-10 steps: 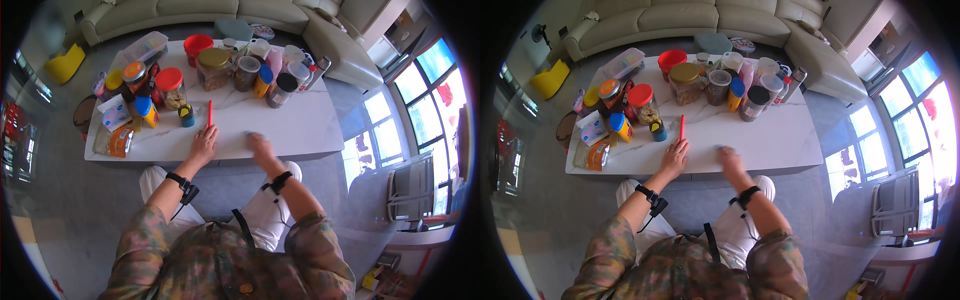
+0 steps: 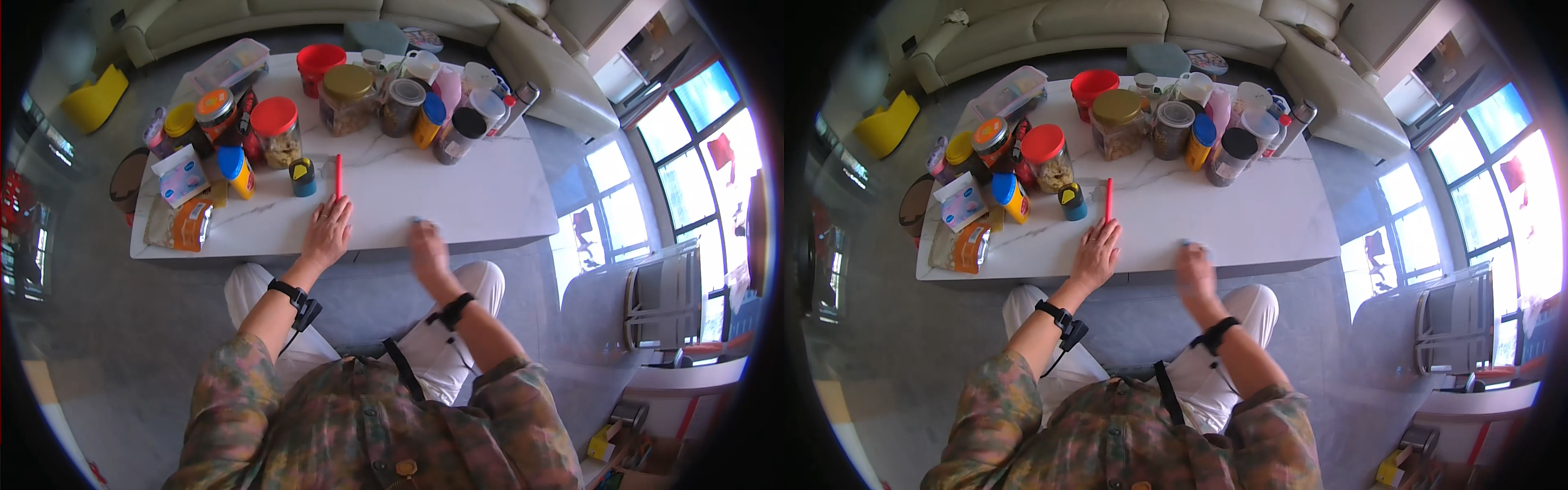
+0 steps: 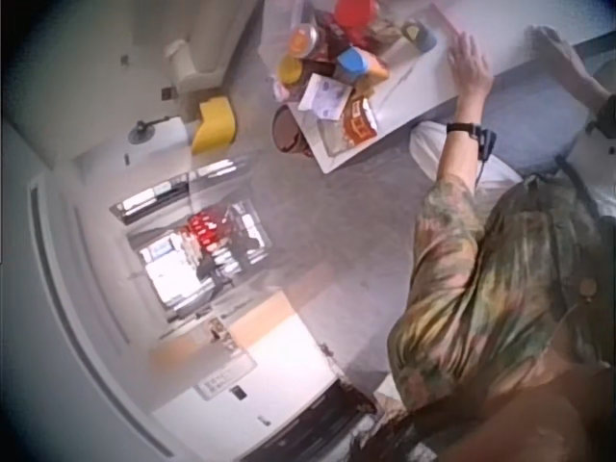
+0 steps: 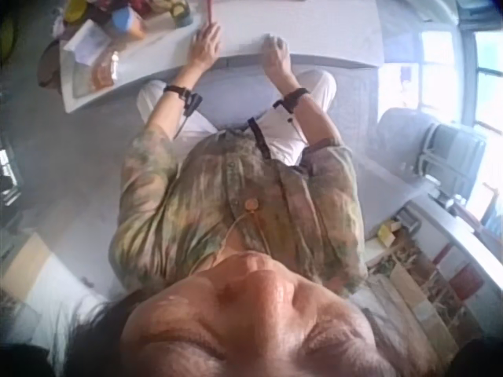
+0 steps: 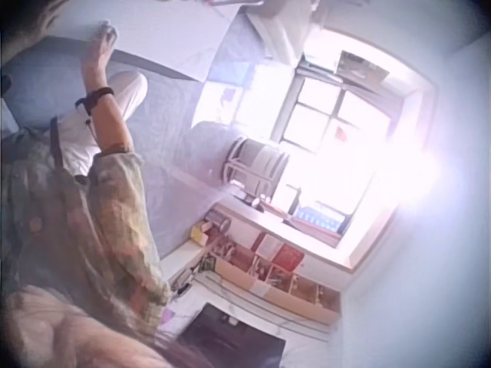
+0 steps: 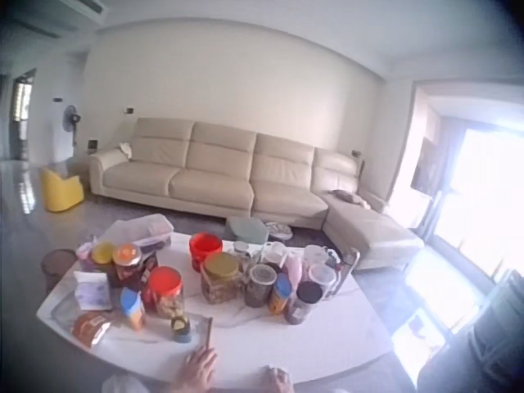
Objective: Clean a coffee table by wiping it and individual objects with a cloth.
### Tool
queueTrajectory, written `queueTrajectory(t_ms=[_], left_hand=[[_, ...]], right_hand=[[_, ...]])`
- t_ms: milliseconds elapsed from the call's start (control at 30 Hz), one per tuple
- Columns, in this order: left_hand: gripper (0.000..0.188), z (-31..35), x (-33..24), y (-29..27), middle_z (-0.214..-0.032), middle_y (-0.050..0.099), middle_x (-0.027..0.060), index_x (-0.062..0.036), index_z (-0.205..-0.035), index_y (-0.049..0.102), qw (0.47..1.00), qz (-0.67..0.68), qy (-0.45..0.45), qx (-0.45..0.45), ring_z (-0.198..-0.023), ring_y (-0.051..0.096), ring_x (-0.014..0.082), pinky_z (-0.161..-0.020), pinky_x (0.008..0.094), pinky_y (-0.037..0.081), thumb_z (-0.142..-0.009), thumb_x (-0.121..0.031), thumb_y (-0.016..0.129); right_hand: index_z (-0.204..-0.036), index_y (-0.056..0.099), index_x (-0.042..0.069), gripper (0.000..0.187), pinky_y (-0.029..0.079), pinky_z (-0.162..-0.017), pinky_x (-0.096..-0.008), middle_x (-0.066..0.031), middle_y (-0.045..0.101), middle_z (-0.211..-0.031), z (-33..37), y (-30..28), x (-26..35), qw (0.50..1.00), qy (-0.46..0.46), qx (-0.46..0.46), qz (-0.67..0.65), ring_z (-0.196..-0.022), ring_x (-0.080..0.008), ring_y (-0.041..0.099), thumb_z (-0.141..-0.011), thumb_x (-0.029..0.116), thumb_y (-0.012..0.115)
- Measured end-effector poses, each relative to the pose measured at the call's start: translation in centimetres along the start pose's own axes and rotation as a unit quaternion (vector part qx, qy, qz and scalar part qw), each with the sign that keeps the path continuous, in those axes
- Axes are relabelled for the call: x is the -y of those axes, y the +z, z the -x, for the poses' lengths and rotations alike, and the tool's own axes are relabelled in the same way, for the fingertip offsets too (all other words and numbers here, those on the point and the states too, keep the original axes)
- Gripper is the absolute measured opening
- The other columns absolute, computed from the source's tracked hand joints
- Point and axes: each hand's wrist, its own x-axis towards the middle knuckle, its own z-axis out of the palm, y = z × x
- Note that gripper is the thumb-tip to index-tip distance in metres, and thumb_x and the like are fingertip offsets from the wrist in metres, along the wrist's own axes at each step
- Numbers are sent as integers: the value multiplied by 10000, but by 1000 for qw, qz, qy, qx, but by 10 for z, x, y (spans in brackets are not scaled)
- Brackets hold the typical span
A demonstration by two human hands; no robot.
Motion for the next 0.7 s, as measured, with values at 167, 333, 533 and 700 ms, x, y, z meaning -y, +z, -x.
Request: queueTrajectory(t_ms=[167, 333, 533, 700], left_hand=[[482, -1, 12, 7, -1532, 412, 93, -54, -1405, 500, 1000, 24, 0, 3, -1444, 351, 298, -1166, 486, 282, -949, -207, 535], [469, 1, -3, -5, -1520, 428, 91, -60, -1392, 518, 1000, 21, 0, 5, -1437, 361, 294, -1163, 483, 284, -944, -197, 543], [454, 2, -3, -5, -1503, 444, 86, -75, -1372, 535, 1000, 0, -2, 2, -1430, 369, 281, -1153, 476, 287, -942, -218, 539], [449, -2, -3, -8, -1498, 450, 89, -73, -1369, 535, 1000, -8, 3, -3, -1427, 372, 285, -1150, 481, 289, -944, -219, 537]], right_hand=[[-1217, 559, -10, 429, 455, -1007, -427, -186, 515, -1291, -32, -79, 88, 957, -43, -43, -282, -1229, -318, 501, -789, 12, 574], [-1234, 577, 38, 444, 480, -988, -436, -128, 537, -1317, -15, -70, 14, 968, 2, 44, -246, -1211, -301, 536, -794, -19, 568], [-1101, 664, 74, 256, 503, -945, -461, -165, 588, -1231, 11, -12, -136, 968, 212, 57, -122, -1146, -355, 565, -885, 108, 533], [-1254, 581, 27, 381, 449, -969, -446, -134, 561, -1250, -23, -3, -7, 997, 40, -8, -63, -1157, -262, 513, -894, 132, 519]])
